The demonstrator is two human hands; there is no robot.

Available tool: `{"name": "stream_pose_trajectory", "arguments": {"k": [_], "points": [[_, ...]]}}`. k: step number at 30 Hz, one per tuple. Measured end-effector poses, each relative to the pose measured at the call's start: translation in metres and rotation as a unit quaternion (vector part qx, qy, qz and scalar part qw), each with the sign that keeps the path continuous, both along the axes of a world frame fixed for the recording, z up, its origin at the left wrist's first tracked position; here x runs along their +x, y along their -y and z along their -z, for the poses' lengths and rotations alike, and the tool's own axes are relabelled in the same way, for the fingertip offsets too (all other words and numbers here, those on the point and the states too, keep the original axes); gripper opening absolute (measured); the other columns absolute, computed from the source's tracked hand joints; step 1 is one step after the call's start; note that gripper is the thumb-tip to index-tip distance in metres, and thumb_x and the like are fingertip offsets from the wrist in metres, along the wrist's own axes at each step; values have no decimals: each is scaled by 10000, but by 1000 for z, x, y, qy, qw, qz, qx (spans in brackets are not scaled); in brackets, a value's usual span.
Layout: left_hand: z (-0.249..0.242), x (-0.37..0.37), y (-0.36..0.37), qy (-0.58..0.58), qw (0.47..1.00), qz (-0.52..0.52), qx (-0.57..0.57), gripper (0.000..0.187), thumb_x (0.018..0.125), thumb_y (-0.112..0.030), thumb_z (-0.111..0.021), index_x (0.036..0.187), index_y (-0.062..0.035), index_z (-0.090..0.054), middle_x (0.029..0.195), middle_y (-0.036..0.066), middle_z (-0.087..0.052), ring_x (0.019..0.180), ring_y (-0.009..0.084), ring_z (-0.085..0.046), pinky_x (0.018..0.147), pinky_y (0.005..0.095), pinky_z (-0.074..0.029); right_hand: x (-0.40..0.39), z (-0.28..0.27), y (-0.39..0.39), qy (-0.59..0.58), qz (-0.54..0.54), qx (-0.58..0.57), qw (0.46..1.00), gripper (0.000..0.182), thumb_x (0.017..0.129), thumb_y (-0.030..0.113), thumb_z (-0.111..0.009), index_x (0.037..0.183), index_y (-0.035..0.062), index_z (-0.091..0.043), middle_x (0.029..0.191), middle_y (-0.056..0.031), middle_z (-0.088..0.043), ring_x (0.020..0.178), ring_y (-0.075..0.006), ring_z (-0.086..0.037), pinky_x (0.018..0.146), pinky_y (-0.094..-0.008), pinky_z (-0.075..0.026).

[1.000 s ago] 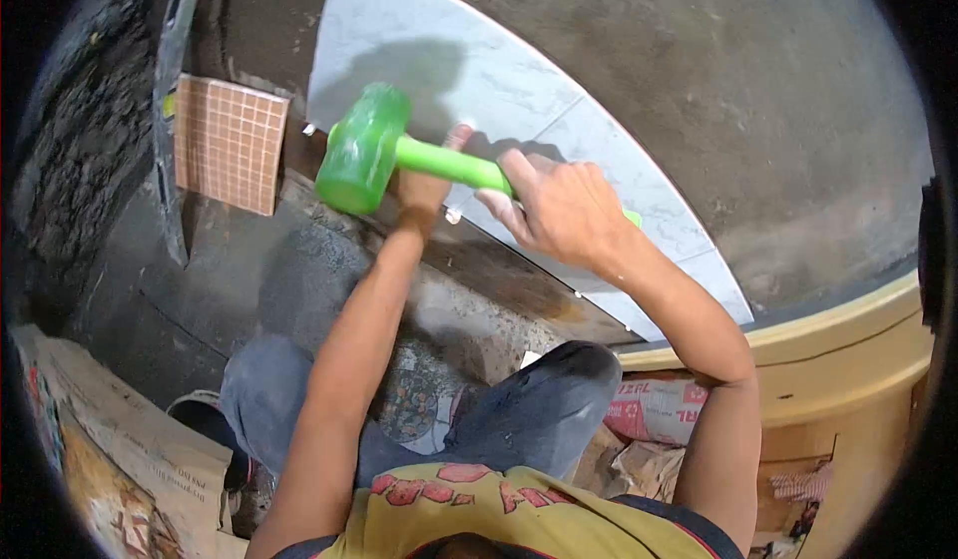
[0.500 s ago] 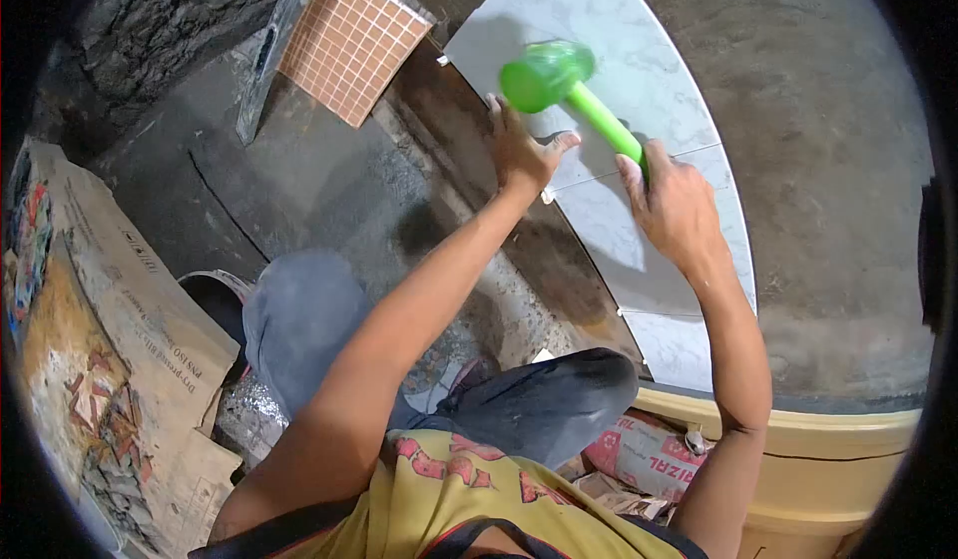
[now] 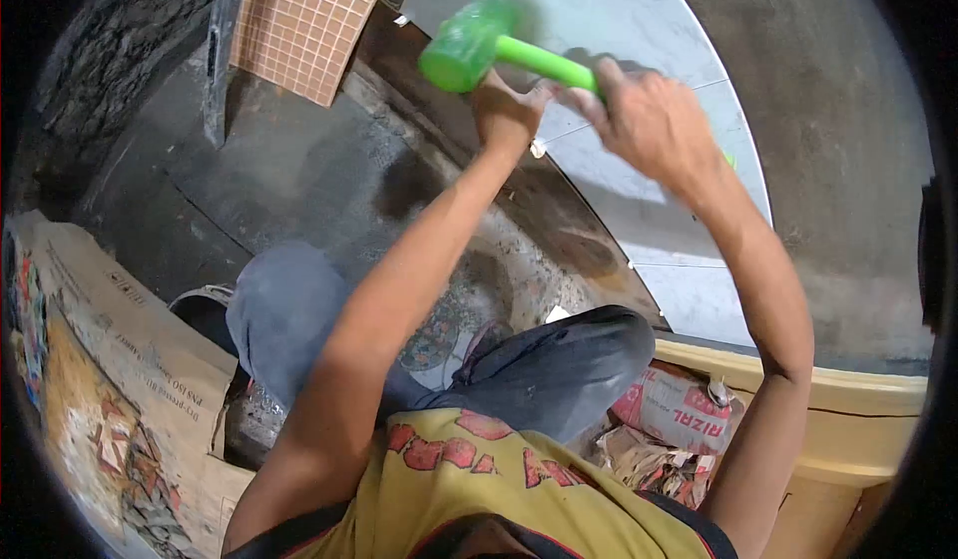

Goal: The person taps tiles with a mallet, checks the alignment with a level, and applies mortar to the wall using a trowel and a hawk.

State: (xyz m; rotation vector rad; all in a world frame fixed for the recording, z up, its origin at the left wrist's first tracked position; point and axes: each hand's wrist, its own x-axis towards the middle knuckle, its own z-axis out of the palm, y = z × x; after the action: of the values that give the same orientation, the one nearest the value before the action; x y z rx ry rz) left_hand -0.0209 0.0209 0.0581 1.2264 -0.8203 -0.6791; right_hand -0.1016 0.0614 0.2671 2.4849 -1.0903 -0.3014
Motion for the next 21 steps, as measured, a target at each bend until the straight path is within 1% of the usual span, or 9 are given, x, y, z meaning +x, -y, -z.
{"name": "stream_pose_trajectory", "arguments": {"k": [1, 3, 8, 9, 13, 15, 17, 19, 21], "points": [[4, -6, 1, 4, 999, -19, 36, 770, 714, -305, -910, 1275, 75, -543, 1259, 286, -601, 1230, 450, -540, 1069, 510, -420, 8, 0, -5, 1, -3, 10, 1000, 444, 1040, 478, -549, 980, 39, -564, 602, -181, -633, 558, -426, -652, 506, -518, -521], [8, -8, 5, 100, 989, -106, -40, 749, 719, -365, -919, 1224, 67, -573, 1249, 271, -602, 1209, 447, -548, 1053, 507, -428, 14, -5, -22, -1, -6, 37, 999, 458, 1033, 484, -561, 974, 30, -574, 592, -179, -628, 555, -424, -651, 493, -510, -521], [2, -7, 1, 39, 988, -132, -73, 638, 726, -430, -910, 1103, 28, -675, 1062, 233, -698, 1028, 412, -654, 905, 491, -487, -6, -6, -3, -5, 20, 6, 1000, 445, 1026, 479, -573, 951, 40, -581, 609, -177, -641, 540, -386, -659, 483, -499, -517], [5, -2, 4, 8, 998, -14, -53, 791, 734, -492, -895, 1204, 71, -598, 1182, 284, -631, 1145, 441, -581, 990, 520, -429, 1, -7, -12, 5, 7, 10, 1000, 451, 1025, 483, -574, 939, 41, -585, 608, -175, -641, 533, -382, -657, 479, -496, -518], [1, -1, -6, 30, 997, 50, 60, 921, 787, -568, -847, 1383, 64, -539, 1361, 304, -587, 1290, 434, -529, 1119, 485, -390, -12, -10, -18, -1, 45, 14, 999, 457, 1030, 474, -567, 917, 32, -594, 602, -179, -636, 519, -378, -649, 478, -494, -524], [-1, -4, -6, 2, 995, 58, 79, 905, 787, -558, -854, 1367, 65, -546, 1350, 296, -604, 1210, 427, -584, 1044, 446, -447, -13, -16, -16, -5, 98, 33, 995, 434, 1034, 442, -567, 919, 25, -593, 607, -182, -635, 538, -384, -655, 488, -499, -526], [45, -16, 18, -26, 995, 98, 19, 809, 800, -531, -854, 1307, 46, -600, 1286, 270, -648, 1158, 401, -614, 989, 453, -465, -18, -4, -24, 20, 27, 4, 999, 417, 1037, 431, -562, 942, 25, -564, 603, -176, -629, 551, -403, -654, 478, -513, -511], [15, -3, 2, 54, 989, 130, 38, 558, 840, -446, -844, 1145, 1, -708, 1114, 198, -727, 1016, 336, -677, 875, 463, -499, -15, -4, -37, 36, -1, 29, 999, 394, 1037, 419, -564, 975, 31, -535, 618, -182, -640, 557, -408, -655, 483, -524, -500], [27, -14, 5, 75, 994, -49, -55, 540, 838, -427, -841, 1141, -5, -693, 1079, 203, -713, 1010, 358, -665, 889, 471, -494, -14, -7, -32, 14, 58, 55, 997, 385, 1036, 413, -567, 977, 34, -535, 628, -186, -646, 565, -411, -658, 501, -526, -508]]}}
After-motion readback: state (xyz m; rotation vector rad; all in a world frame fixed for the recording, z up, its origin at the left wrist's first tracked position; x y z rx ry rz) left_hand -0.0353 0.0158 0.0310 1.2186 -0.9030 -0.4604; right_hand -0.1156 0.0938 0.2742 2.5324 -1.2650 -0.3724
